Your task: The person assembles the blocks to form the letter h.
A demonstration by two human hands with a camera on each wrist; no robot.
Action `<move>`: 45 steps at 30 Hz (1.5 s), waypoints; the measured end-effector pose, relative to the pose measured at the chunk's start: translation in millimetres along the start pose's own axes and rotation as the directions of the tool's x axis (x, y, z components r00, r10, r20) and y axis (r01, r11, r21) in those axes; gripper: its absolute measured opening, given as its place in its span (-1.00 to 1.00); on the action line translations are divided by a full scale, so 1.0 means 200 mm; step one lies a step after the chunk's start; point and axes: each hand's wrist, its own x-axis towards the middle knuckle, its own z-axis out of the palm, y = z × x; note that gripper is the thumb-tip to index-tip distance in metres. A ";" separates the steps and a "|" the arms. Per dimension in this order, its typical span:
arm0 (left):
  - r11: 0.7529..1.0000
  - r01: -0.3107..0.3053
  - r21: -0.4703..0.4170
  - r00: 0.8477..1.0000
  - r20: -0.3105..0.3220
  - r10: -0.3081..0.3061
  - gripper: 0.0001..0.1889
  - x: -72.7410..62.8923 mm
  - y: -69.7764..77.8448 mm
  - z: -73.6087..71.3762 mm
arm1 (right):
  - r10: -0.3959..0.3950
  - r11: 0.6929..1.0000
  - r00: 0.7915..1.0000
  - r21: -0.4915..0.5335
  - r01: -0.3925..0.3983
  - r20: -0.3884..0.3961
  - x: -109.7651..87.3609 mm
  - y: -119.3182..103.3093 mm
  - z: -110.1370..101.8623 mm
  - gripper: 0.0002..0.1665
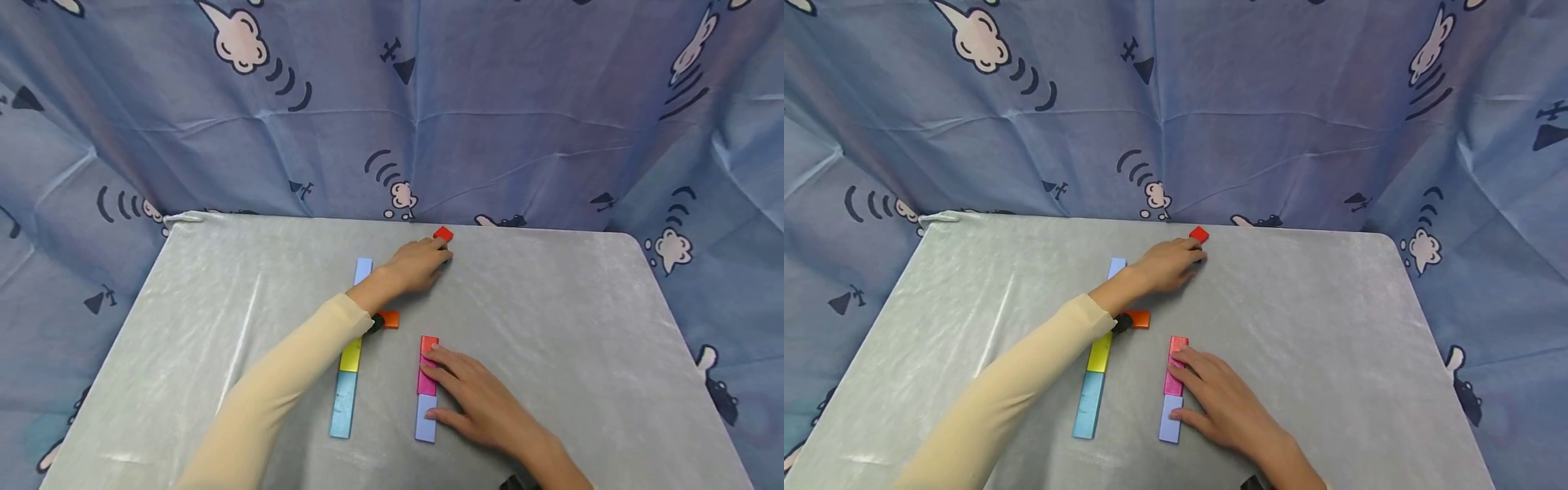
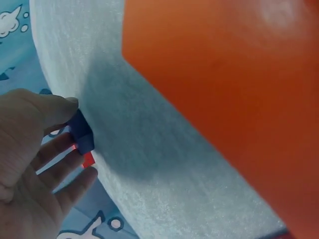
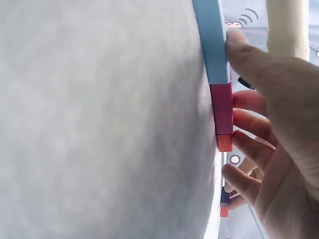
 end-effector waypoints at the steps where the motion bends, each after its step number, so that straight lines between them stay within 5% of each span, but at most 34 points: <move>1: 1.000 0.003 -0.011 1.000 -0.007 -0.003 -0.62 -0.01 0.00 0.00 | 0.002 1.000 1.000 0.001 -0.002 0.010 0.00 0.00 0.00 -0.14; 6: 0.998 0.009 -0.056 1.000 -0.020 -0.010 -0.74 -0.04 0.00 -0.03 | 0.013 1.000 0.999 -0.005 -0.013 0.046 0.02 0.01 -0.02 -0.14; 14: 0.998 0.000 -0.068 1.000 -0.031 -0.002 -0.72 -0.09 0.00 -0.05 | -0.018 0.999 1.000 -0.034 0.018 -0.003 0.03 0.02 -0.01 -0.13; 38: 0.988 0.019 -0.152 0.996 -0.086 -0.033 -0.78 -0.21 -0.06 0.01 | 0.007 1.000 0.999 0.012 -0.008 0.052 0.02 0.01 -0.02 -0.15; 45: 0.985 0.002 -0.175 0.995 -0.102 -0.021 -0.73 -0.30 -0.05 0.01 | -0.003 1.000 0.998 0.008 0.002 0.059 0.03 0.01 -0.02 -0.15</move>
